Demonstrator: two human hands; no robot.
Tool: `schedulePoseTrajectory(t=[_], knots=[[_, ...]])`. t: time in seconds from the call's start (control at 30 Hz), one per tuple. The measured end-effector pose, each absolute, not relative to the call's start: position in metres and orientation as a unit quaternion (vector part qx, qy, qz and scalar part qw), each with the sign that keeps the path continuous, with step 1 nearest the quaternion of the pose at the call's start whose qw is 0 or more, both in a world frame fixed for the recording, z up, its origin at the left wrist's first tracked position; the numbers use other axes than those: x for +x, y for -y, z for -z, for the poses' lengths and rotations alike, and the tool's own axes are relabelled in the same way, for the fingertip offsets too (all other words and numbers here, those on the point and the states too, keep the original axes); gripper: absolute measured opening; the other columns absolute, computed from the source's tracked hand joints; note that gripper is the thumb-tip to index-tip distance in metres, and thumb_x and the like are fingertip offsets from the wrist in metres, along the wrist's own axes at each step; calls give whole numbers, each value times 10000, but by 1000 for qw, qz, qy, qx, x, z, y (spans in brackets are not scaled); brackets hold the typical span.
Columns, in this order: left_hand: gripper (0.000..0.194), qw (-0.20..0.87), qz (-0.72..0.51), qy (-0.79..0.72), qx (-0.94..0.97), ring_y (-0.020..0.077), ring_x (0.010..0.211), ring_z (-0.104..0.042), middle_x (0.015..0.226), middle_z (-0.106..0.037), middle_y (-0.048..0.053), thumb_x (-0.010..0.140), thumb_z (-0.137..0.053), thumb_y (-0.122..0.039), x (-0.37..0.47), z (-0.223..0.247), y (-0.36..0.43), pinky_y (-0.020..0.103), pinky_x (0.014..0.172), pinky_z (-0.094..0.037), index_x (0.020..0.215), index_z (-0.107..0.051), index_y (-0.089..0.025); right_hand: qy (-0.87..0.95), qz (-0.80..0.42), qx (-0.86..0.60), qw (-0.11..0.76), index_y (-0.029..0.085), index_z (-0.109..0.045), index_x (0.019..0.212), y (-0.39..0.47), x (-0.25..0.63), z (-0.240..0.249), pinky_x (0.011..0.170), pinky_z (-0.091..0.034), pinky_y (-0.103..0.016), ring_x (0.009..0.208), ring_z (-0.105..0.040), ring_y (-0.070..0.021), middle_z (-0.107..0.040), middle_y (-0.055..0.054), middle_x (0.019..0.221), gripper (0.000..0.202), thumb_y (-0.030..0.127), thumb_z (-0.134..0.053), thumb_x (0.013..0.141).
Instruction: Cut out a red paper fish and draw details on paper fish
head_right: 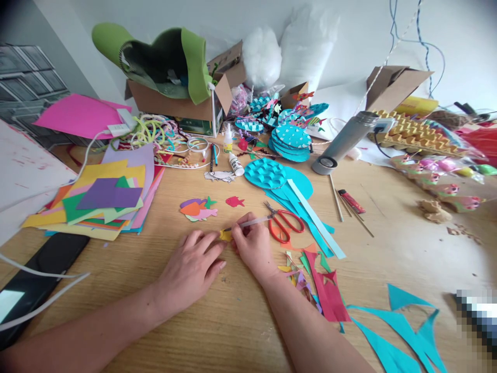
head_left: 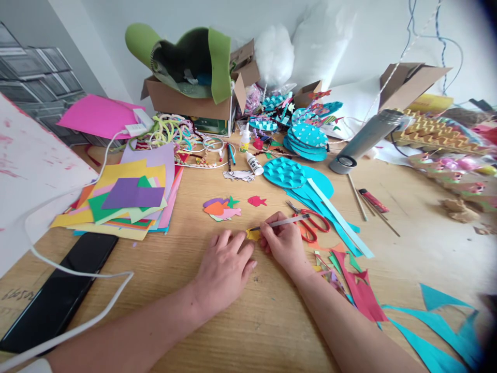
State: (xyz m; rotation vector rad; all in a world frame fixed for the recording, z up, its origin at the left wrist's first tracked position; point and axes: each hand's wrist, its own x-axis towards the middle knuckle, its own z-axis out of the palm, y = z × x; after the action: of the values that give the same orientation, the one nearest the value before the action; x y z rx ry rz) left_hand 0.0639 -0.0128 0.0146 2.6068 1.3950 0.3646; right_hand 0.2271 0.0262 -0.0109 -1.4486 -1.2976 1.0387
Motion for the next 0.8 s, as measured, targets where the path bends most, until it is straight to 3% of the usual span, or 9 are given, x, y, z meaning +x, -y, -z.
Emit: schedulePoseTrajectory(t=[0.8], knots=[[240, 82, -117, -468, 872, 267, 1008, -463, 1152, -573, 65, 914, -518, -298, 64, -15, 13, 456, 844, -430, 1133, -585, -228, 540, -419, -579, 444, 207, -495, 757, -26, 227, 12, 366, -364, -194, 367, -496, -111, -553, 36, 469, 212, 377, -582, 849]])
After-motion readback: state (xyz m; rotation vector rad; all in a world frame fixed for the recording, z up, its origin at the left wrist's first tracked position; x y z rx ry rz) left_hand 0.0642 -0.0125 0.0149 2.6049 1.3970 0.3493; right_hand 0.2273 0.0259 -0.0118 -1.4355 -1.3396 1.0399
